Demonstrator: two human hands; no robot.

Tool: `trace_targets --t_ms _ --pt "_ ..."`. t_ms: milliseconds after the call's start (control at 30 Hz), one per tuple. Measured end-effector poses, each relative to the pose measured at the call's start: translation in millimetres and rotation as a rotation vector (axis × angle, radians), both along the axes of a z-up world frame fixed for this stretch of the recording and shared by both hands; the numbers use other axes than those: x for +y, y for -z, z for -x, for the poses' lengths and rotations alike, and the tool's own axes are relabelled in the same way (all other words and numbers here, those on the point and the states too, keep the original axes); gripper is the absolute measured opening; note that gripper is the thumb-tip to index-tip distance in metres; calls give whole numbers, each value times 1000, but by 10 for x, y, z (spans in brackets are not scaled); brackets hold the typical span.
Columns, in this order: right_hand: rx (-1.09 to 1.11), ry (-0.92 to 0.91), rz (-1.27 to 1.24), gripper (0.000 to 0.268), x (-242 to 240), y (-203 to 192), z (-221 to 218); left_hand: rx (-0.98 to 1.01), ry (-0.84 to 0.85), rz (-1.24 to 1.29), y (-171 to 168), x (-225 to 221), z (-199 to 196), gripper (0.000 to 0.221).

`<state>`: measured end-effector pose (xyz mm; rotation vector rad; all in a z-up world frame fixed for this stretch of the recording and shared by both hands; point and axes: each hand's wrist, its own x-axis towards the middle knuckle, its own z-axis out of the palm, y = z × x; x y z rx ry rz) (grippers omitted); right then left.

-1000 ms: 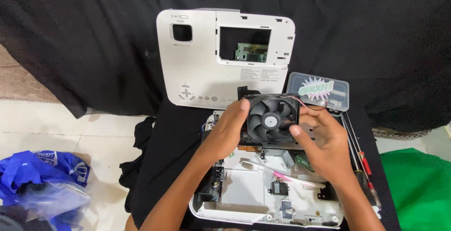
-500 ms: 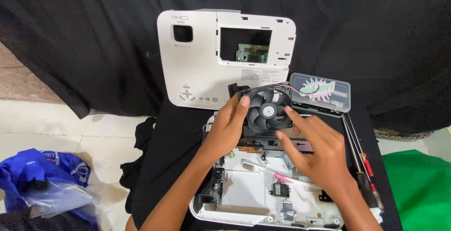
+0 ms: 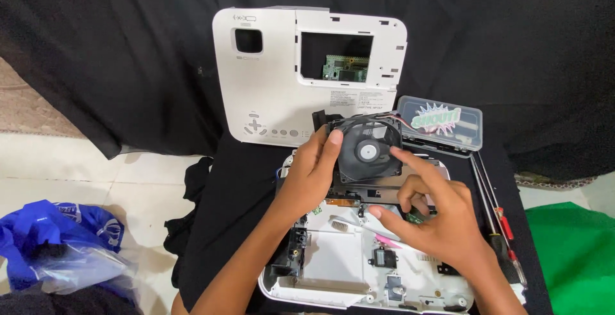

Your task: Cleaning the internal fan and housing of a disassembled projector using a toothbrush and a cloth.

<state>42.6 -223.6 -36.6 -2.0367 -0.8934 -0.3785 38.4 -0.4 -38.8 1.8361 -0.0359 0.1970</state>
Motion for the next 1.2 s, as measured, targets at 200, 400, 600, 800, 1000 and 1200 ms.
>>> trace_targets --t_ms 200,400,600,800,1000,1200 --pt "-31 17 77 82 29 30 -26 -21 12 -27 -38 7 19 44" --pt "-156 112 259 91 23 122 -48 -34 -18 -56 -3 10 3 44" --pt "210 -506 -208 61 1 -437 244 46 -19 -21 12 29 -25 45" --pt "240 -225 -153 63 -29 -160 168 10 12 -63 -5 16 -14 46" --pt "-52 52 181 86 30 15 38 8 27 -41 -40 3 16 45" --pt "-165 114 254 87 25 63 51 65 71 36 -306 -32 132 45"
